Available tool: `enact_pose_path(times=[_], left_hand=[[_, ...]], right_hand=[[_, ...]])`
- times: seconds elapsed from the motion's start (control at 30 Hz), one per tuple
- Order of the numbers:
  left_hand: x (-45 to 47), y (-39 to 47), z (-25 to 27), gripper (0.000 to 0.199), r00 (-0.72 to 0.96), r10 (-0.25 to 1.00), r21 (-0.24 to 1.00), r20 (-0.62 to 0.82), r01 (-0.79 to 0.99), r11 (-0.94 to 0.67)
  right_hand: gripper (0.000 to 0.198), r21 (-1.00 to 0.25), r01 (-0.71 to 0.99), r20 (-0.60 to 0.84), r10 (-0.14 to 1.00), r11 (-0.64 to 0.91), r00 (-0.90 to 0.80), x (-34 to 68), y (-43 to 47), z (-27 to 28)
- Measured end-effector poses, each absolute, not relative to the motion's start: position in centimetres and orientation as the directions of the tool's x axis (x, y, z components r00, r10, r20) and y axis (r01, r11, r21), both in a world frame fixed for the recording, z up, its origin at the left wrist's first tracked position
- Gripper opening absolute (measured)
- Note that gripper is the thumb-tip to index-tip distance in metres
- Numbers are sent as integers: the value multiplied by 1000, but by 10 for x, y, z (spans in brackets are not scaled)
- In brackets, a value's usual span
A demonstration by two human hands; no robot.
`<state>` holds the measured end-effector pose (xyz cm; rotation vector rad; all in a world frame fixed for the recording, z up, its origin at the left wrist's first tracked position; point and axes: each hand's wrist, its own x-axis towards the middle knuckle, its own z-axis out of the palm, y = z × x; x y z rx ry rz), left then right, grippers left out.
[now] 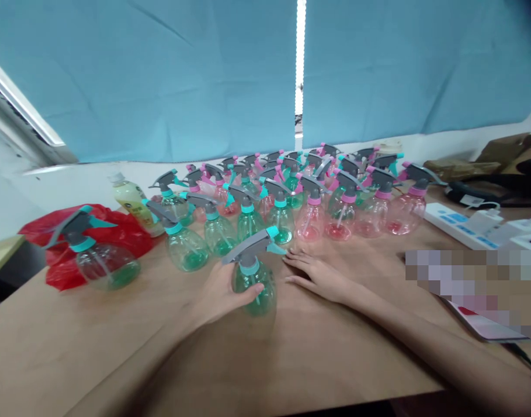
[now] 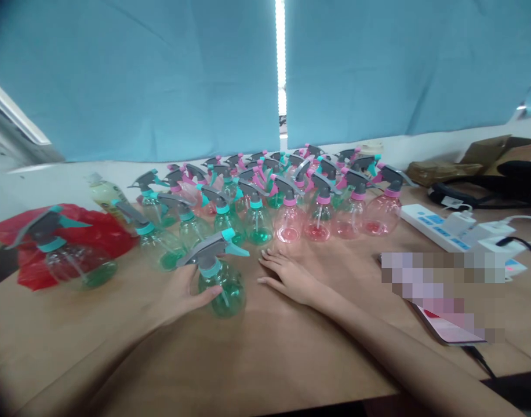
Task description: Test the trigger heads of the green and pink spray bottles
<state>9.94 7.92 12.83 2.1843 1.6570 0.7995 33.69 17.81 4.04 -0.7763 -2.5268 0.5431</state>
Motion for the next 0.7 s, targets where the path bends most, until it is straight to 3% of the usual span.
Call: enact_pose_path(times=[0.43,0.7], left_hand=[[49,30,115,47,-77,956,529,283,844,-89],[-36,-2,104,45,-302,811,493,501,870,19]], right_hand=[[58,-457,490,261,639,742,-724,338,175,36],[49,-370,541,293,648,755,-703,332,169,39]])
